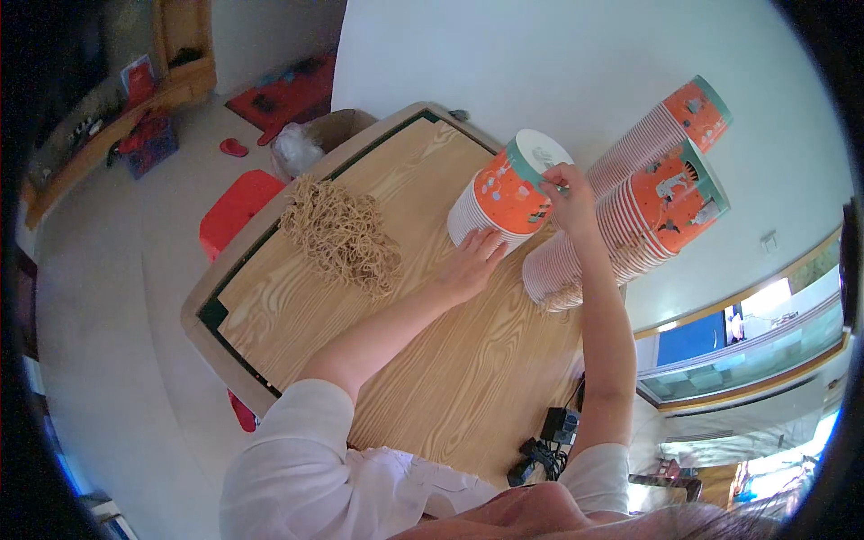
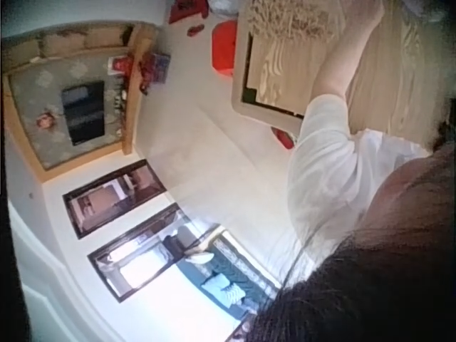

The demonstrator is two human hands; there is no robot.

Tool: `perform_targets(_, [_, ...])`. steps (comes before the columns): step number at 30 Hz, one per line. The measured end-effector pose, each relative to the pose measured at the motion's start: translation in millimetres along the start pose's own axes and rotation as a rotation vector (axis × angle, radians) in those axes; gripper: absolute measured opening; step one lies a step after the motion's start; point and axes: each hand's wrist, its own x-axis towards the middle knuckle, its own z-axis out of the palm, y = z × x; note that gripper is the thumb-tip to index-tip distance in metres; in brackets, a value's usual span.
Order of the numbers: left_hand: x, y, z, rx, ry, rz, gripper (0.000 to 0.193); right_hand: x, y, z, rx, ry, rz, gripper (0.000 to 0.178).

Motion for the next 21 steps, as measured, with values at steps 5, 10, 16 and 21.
perform_targets(5, [1.7,-8.8,-3.5,0.123,-0.116,0.036,0.039,5.0,-0.6,1.8,-0.028,-0.022,-0.032,0.019])
perform_targets(10, [15.9,7.9,-13.3,0.006,-0.165,-0.072,0.037,4.5,-0.2,-9.3,-0.007,0.058,-0.084,0.019])
perform_targets(16, [18.6,7.8,-17.8,0.11,-0.2,-0.022,0.032,27.1,-24.9,-63.5,0.077,0.243,-0.105,0.016])
perform_targets(21, [-9.6,-8.2,-29.3,-0.312,0.13,-0.275,0.034,-6.5,-107.6,-129.4,0.294,0.361,-0.071,0.009])
